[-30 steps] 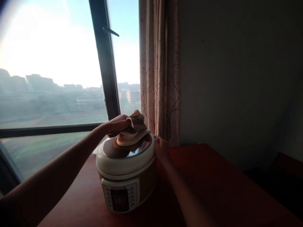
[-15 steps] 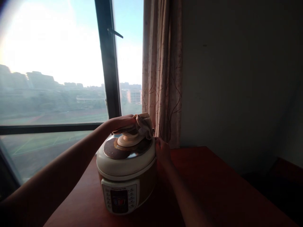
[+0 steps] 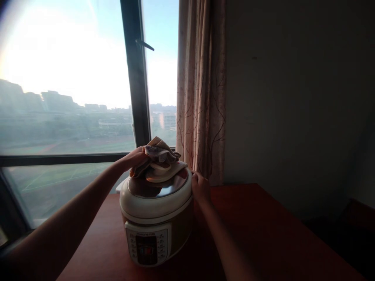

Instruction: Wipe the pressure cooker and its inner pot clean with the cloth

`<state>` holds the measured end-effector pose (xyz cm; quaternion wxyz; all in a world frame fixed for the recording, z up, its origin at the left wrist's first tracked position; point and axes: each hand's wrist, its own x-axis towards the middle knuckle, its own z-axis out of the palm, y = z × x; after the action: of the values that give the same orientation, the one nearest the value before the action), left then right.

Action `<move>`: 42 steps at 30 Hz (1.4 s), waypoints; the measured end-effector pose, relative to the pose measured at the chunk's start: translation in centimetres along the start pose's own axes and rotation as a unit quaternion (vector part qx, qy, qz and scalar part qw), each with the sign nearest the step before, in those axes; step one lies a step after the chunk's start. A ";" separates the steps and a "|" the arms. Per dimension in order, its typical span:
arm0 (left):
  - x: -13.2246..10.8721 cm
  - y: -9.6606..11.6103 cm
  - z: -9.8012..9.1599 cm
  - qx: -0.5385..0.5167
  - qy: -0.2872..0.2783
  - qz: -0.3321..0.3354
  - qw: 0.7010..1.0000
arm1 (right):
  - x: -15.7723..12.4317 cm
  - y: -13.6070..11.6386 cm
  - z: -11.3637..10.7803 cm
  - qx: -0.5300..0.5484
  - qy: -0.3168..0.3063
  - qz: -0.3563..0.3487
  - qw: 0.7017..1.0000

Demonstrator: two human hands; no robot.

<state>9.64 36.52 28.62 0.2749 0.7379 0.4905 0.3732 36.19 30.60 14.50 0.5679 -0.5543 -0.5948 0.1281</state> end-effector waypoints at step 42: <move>-4.8 -2.1 -0.5 0.325 -0.040 0.055 0.943 | 0.3 0.3 0.0 0.033 -0.014 0.003 0.999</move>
<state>6.94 32.88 25.92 0.0187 0.8272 0.5326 0.1783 36.43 30.98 14.41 0.5772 -0.5351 -0.5964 0.1575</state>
